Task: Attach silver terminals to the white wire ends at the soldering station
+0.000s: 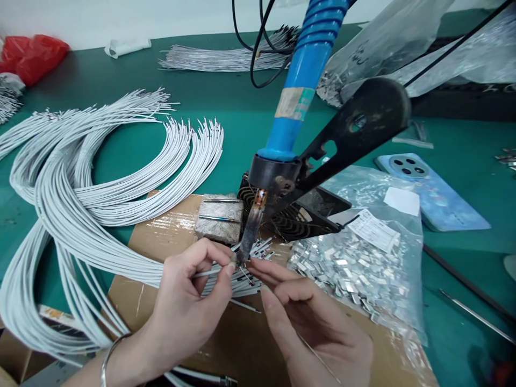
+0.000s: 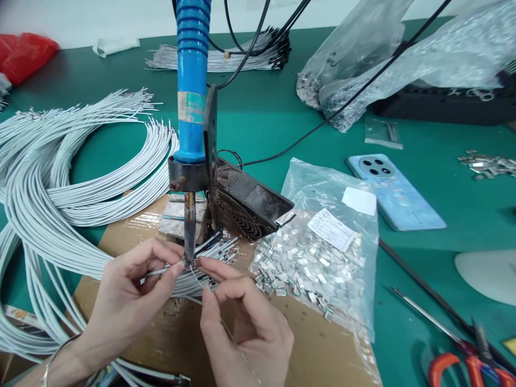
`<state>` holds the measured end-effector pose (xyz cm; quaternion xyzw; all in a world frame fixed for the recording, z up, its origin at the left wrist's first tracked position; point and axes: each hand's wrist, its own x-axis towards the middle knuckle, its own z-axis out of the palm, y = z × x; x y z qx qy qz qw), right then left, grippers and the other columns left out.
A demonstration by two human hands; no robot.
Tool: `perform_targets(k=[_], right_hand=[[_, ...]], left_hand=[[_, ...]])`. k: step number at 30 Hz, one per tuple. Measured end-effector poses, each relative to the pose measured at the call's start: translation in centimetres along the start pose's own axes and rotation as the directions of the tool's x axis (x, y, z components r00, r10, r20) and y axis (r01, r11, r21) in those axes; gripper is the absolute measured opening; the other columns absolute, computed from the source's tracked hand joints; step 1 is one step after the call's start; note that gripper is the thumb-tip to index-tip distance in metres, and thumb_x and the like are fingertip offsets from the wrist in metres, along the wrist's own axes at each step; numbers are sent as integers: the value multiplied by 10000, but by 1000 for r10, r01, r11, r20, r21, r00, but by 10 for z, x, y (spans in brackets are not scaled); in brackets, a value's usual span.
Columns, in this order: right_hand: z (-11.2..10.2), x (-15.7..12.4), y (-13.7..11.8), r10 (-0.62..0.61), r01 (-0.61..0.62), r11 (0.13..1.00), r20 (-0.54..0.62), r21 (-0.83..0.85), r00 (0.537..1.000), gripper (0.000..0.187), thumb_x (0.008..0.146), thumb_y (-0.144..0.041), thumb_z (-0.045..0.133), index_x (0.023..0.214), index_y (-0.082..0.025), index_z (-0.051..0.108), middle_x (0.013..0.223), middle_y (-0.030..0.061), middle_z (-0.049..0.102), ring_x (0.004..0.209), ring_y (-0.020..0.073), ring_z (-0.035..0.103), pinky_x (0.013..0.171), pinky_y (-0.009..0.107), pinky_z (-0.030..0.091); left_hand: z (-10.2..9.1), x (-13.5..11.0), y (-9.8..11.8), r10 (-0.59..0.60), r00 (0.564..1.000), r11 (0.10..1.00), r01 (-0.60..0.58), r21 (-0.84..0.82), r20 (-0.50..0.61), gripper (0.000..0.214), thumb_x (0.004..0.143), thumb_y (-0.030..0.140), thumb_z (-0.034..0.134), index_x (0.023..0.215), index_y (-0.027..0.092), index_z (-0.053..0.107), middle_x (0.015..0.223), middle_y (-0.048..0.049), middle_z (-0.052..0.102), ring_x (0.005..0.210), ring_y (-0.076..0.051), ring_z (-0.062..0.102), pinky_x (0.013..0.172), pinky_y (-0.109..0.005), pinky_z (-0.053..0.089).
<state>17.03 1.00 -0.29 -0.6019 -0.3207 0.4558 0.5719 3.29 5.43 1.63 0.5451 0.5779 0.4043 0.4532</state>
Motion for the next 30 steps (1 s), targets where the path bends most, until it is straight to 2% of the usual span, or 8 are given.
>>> perform_targets(k=[3, 7, 10, 13, 20, 23, 27, 30], right_hand=[[-1, 1, 1, -5, 5, 1000, 4, 5, 1000, 235, 910, -175, 784, 704, -233, 687, 1115, 51, 858, 999, 168, 829, 882, 181, 636], [-2, 2, 2, -4, 3, 1000, 28, 22, 1000, 238, 919, -195, 790, 707, -241, 691, 1124, 33, 854, 1015, 152, 827, 896, 158, 626], [-4, 3, 3, -19, 17, 1000, 76, 25, 997, 233, 933, -230, 784, 716, -238, 699, 1135, 62, 855, 1040, 188, 830, 893, 201, 648], [-6, 4, 4, 21, -22, 1000, 69, 11, 997, 241, 943, -245, 773, 717, -237, 689, 1150, 66, 850, 1069, 201, 823, 915, 230, 651], [-10, 6, 7, -19, 20, 1000, 99, -12, 995, 234, 945, -235, 775, 726, -244, 695, 1142, 38, 858, 1051, 163, 830, 905, 152, 624], [-11, 8, 8, -45, 48, 999, 116, -20, 992, 232, 953, -249, 768, 730, -243, 705, 1133, 46, 860, 1018, 177, 839, 864, 166, 643], [-10, 7, 9, -45, 48, 998, 88, -34, 995, 240, 934, -262, 787, 710, -239, 704, 1106, 56, 866, 988, 190, 843, 836, 187, 656], [-8, 6, 7, -23, 24, 1000, 71, -15, 997, 240, 923, -265, 797, 703, -232, 705, 1104, 69, 865, 979, 202, 844, 839, 209, 664]], left_hand=[[0, 0, 0, 8, 1000, 1000, -8, -2, 7, 144, 887, 98, 675, 782, 193, 647, 858, -5, 763, 532, -64, 496, 444, -188, 254], [-1, -1, -2, -2, 1000, 1000, 2, 3, 13, 143, 910, 122, 674, 790, 195, 647, 887, -4, 762, 507, -55, 432, 448, -193, 250], [-2, 0, -3, -21, 999, 1000, 21, 14, 29, 151, 917, 128, 668, 784, 194, 640, 884, -9, 759, 518, -59, 450, 458, -186, 272], [-2, 1, -3, -8, 1000, 1000, 7, 17, 28, 149, 900, 106, 668, 782, 193, 642, 872, -11, 758, 548, -68, 502, 459, -180, 273], [0, -1, -3, -28, 999, 1000, 28, -5, 23, 150, 919, 124, 666, 787, 193, 651, 883, -10, 748, 562, -72, 524, 476, -181, 309], [-1, -2, -3, -29, 999, 1000, 29, -4, 28, 148, 932, 145, 661, 792, 194, 652, 875, -18, 743, 584, -86, 543, 494, -183, 334], [-2, -2, -3, -17, 999, 1000, 17, 12, 38, 154, 939, 164, 663, 789, 191, 642, 860, -24, 735, 544, -82, 479, 475, -189, 326], [-2, -2, -4, 0, 999, 1000, 0, 10, 32, 148, 934, 148, 662, 795, 194, 639, 855, -19, 728, 576, -91, 526, 493, -181, 358]])
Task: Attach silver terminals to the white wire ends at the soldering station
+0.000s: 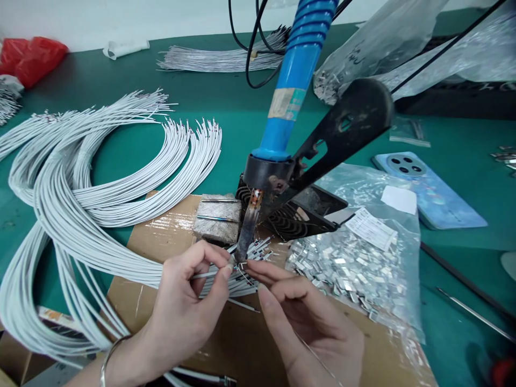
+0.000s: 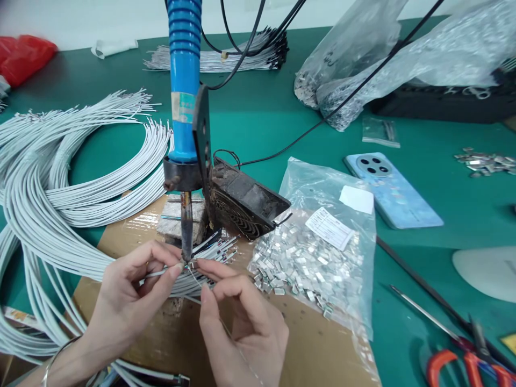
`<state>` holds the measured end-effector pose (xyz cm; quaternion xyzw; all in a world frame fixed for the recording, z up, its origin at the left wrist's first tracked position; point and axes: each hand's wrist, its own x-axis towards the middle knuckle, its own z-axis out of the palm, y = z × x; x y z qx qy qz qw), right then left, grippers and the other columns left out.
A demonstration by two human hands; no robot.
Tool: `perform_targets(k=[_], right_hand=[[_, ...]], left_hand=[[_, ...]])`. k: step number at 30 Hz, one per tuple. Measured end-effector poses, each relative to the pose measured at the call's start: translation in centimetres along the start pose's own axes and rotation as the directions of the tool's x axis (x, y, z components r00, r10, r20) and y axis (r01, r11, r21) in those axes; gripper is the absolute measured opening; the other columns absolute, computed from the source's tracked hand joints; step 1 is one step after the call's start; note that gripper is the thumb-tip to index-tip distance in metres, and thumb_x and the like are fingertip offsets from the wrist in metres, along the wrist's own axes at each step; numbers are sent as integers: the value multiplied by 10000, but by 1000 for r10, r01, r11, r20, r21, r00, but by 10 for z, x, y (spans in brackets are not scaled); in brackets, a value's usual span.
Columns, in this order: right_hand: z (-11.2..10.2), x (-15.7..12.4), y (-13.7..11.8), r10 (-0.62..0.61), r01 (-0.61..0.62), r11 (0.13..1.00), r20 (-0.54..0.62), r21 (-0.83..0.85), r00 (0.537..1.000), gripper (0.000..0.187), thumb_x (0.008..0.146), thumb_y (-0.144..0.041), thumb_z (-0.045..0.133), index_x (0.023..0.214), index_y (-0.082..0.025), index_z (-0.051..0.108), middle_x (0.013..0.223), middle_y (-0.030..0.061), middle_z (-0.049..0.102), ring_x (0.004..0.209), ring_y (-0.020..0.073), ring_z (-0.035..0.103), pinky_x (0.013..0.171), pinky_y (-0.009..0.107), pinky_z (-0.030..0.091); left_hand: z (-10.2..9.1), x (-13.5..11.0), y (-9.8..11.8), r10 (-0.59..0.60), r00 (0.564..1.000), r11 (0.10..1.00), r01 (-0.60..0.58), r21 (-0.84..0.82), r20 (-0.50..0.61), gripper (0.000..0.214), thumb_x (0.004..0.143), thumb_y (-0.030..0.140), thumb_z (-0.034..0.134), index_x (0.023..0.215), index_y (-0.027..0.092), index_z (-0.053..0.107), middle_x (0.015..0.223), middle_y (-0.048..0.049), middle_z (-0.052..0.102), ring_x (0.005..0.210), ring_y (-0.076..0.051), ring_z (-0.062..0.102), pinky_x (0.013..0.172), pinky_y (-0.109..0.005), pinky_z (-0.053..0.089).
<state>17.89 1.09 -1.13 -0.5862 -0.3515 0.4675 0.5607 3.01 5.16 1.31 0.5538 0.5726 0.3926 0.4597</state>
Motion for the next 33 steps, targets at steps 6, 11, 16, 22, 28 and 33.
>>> perform_targets(k=[6, 11, 16, 22, 28, 33], right_hand=[[-1, 1, 1, -23, 23, 1000, 7, 15, 1000, 232, 924, -222, 795, 711, -234, 705, 1092, 55, 866, 930, 176, 849, 805, 162, 653], [-2, 2, 4, -64, 64, 998, 34, 2, 997, 225, 925, -201, 794, 719, -235, 711, 1096, 54, 869, 901, 173, 854, 775, 152, 656], [-1, 2, 2, -73, 73, 997, 3, -4, 997, 232, 920, -220, 799, 706, -234, 711, 1085, 63, 870, 892, 184, 853, 772, 165, 660], [4, 0, -2, -32, 32, 999, -4, 40, 999, 235, 926, -194, 788, 713, -239, 701, 1096, 28, 862, 928, 143, 839, 827, 134, 631], [10, -5, -8, 57, -51, 995, -61, 91, 996, 238, 908, -176, 793, 702, -241, 694, 1090, 22, 844, 960, 135, 823, 860, 139, 615], [11, -5, -8, 45, -40, 995, -60, 88, 997, 240, 928, -189, 776, 710, -246, 693, 1095, 15, 844, 946, 128, 818, 852, 136, 617]], left_hand=[[2, -1, 0, -26, 1000, 1000, 26, 9, -12, 149, 942, 152, 663, 800, 193, 642, 874, -16, 731, 554, -82, 488, 487, -192, 337], [3, 0, 0, -28, 999, 1000, 28, 9, -17, 139, 921, 143, 679, 796, 188, 639, 888, -22, 730, 533, -75, 473, 465, -201, 312], [3, 1, -1, -12, 1000, 1000, 12, -4, -1, 151, 937, 137, 660, 797, 189, 633, 881, -23, 735, 548, -75, 497, 475, -189, 324], [3, 1, 0, -21, 1000, 999, 20, -29, -12, 158, 950, 146, 650, 800, 194, 641, 898, -21, 740, 570, -78, 504, 486, -186, 320], [3, 1, 0, -23, 1000, 999, 22, -30, -17, 157, 949, 154, 652, 799, 198, 645, 897, -19, 741, 553, -80, 465, 471, -202, 276], [4, 2, 1, -3, 1000, 999, 2, -49, -21, 146, 929, 136, 662, 793, 186, 647, 870, -7, 733, 518, -59, 401, 451, -207, 225]])
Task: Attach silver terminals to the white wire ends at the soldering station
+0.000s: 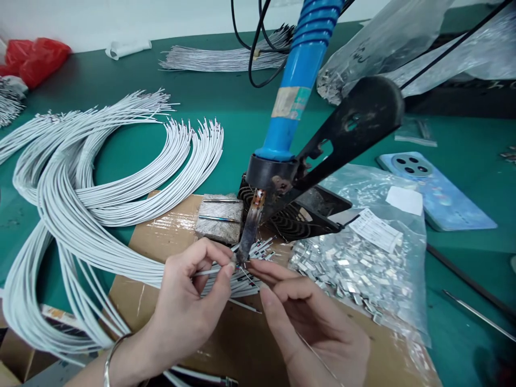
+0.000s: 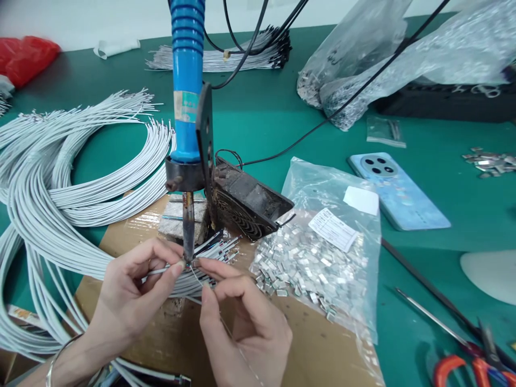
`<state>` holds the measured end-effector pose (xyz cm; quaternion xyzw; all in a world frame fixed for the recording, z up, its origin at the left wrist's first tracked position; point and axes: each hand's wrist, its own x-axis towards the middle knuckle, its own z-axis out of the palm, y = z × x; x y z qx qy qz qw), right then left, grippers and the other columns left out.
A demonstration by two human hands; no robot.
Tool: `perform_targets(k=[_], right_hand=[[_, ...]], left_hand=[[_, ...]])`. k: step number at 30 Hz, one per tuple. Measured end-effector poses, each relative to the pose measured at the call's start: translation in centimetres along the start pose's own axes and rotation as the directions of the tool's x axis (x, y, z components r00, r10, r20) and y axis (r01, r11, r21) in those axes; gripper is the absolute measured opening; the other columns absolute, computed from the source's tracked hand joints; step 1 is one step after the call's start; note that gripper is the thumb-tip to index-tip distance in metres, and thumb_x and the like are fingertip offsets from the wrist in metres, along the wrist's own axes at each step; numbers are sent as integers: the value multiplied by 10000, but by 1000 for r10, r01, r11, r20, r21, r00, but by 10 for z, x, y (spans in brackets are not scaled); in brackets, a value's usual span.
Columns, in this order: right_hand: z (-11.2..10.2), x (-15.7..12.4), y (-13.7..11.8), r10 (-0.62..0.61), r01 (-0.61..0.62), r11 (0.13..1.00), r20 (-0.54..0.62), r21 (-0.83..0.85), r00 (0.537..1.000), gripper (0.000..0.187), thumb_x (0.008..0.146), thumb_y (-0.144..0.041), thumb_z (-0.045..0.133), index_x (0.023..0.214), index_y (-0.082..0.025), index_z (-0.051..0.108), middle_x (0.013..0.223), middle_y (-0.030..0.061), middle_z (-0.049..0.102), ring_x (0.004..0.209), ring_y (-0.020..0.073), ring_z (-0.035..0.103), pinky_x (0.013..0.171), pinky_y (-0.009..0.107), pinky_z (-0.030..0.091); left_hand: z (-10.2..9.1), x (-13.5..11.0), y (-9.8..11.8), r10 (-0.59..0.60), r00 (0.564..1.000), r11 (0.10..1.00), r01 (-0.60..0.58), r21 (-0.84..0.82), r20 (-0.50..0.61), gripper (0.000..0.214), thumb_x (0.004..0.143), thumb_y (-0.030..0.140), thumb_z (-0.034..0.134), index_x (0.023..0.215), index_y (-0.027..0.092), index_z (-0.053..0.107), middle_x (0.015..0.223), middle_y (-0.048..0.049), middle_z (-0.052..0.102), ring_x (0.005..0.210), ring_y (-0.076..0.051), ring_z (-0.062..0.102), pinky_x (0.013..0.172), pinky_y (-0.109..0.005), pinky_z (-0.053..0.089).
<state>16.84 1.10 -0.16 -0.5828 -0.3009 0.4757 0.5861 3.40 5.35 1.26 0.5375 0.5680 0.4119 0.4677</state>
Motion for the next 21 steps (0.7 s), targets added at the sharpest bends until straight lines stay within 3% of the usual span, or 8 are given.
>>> perform_targets(k=[6, 9, 13, 16, 21], right_hand=[[-2, 2, 3, -13, 13, 999, 3, -36, 1000, 234, 917, -161, 775, 716, -248, 692, 1106, 12, 848, 991, 130, 822, 886, 138, 616], [-7, 6, 7, -91, 94, 995, 64, -45, 994, 221, 923, -175, 779, 728, -250, 708, 1098, 19, 859, 983, 142, 833, 870, 144, 629], [-12, 9, 11, -118, 126, 989, 101, -77, 988, 211, 926, -206, 789, 731, -244, 717, 1099, 54, 866, 974, 184, 846, 844, 186, 657], [-12, 10, 11, -117, 124, 989, 92, -82, 989, 205, 924, -200, 795, 742, -255, 719, 1094, 21, 867, 962, 150, 845, 850, 138, 636], [-9, 8, 11, -142, 148, 987, 94, -58, 985, 201, 918, -168, 790, 754, -261, 723, 1087, -1, 867, 949, 126, 845, 854, 111, 622]], left_hand=[[-2, 1, 2, -19, 1000, 1000, 19, 14, 6, 140, 916, 143, 669, 785, 185, 645, 867, -12, 742, 511, -60, 382, 449, -196, 239], [-3, 1, 4, -2, 1000, 1000, 2, 6, 4, 138, 899, 129, 679, 777, 182, 645, 859, -7, 742, 504, -54, 388, 440, -191, 234], [-3, 3, 5, 24, 1000, 1000, -24, 2, 14, 152, 889, 106, 678, 764, 184, 641, 828, -3, 742, 547, -66, 499, 451, -173, 282], [-2, 4, 3, 30, 999, 999, -30, -11, 18, 149, 894, 102, 672, 773, 186, 645, 835, -6, 745, 632, -86, 607, 479, -154, 329], [-3, 2, 4, 10, 1000, 1000, -10, -16, 15, 138, 893, 120, 686, 772, 178, 652, 830, -4, 741, 575, -67, 544, 486, -147, 351]])
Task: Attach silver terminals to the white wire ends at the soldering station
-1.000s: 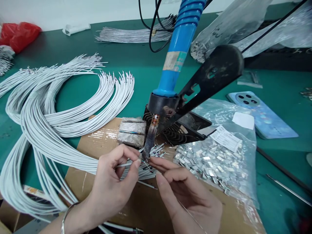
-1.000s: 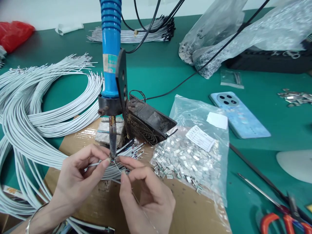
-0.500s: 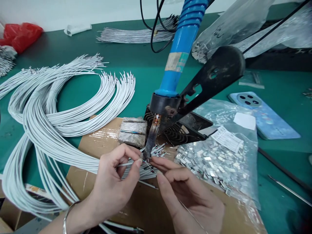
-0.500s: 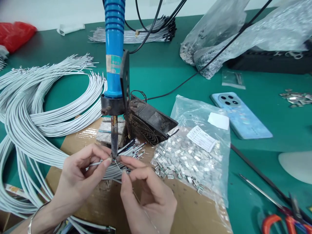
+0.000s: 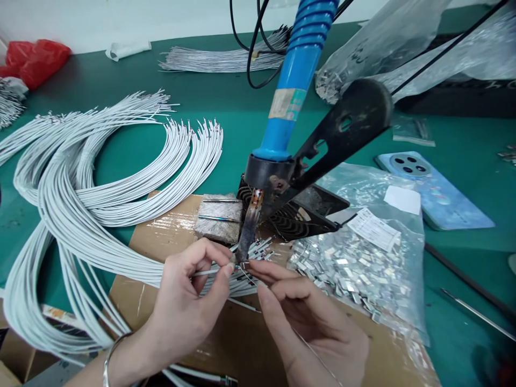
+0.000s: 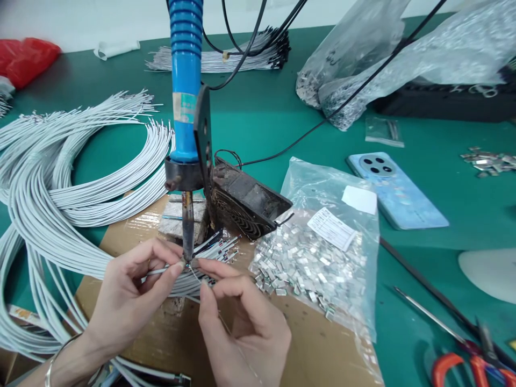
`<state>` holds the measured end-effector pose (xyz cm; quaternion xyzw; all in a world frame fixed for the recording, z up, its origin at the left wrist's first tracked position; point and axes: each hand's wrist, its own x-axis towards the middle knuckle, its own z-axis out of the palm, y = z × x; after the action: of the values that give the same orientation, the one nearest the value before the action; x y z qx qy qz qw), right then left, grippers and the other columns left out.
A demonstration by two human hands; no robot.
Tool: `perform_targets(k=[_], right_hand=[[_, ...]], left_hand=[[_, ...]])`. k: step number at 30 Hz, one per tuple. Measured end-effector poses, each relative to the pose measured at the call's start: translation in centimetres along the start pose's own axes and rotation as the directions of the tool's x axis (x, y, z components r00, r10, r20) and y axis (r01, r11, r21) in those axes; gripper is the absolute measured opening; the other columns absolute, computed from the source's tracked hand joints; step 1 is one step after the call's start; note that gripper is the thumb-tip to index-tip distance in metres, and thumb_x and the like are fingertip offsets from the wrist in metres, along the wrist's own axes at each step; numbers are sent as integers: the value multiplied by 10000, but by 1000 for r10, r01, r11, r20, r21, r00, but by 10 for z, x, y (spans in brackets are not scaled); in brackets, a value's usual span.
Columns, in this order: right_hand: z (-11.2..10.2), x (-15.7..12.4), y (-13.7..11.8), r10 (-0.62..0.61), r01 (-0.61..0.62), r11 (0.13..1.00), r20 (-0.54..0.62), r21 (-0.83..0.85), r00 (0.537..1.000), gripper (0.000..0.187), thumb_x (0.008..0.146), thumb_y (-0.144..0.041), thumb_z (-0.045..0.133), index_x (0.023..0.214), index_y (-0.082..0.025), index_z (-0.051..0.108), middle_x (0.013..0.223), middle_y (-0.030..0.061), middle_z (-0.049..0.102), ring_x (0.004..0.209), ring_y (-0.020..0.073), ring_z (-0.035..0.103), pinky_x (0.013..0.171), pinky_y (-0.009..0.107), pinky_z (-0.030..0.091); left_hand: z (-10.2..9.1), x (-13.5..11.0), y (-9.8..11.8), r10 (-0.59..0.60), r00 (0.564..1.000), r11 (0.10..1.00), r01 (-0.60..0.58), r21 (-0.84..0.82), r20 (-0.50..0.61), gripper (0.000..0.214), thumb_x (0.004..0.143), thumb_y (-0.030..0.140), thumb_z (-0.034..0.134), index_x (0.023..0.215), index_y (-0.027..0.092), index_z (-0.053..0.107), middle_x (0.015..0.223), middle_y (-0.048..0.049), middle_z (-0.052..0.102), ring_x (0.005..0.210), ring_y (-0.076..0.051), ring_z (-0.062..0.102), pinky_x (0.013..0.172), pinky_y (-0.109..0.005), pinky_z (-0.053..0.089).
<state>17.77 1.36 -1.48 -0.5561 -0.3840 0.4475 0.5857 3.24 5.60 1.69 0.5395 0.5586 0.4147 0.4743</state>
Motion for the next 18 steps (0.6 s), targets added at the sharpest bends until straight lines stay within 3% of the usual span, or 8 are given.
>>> perform_targets(k=[9, 18], right_hand=[[-1, 0, 2, -27, 27, 1000, 18, -5, 999, 203, 929, -159, 778, 761, -257, 721, 1093, -7, 867, 959, 116, 842, 870, 106, 616], [-1, -1, 3, -25, 24, 998, -12, -61, 1000, 199, 916, -201, 793, 735, -246, 722, 1068, 42, 868, 926, 167, 847, 817, 167, 651]], left_hand=[[0, 0, 1, 3, 1000, 1000, -3, 17, -3, 139, 898, 143, 684, 771, 186, 649, 833, -19, 754, 643, -99, 630, 533, -144, 428], [0, 0, -1, -13, 1000, 1000, 13, 28, -15, 135, 891, 151, 687, 769, 191, 649, 806, -8, 749, 610, -94, 600, 507, -150, 395]])
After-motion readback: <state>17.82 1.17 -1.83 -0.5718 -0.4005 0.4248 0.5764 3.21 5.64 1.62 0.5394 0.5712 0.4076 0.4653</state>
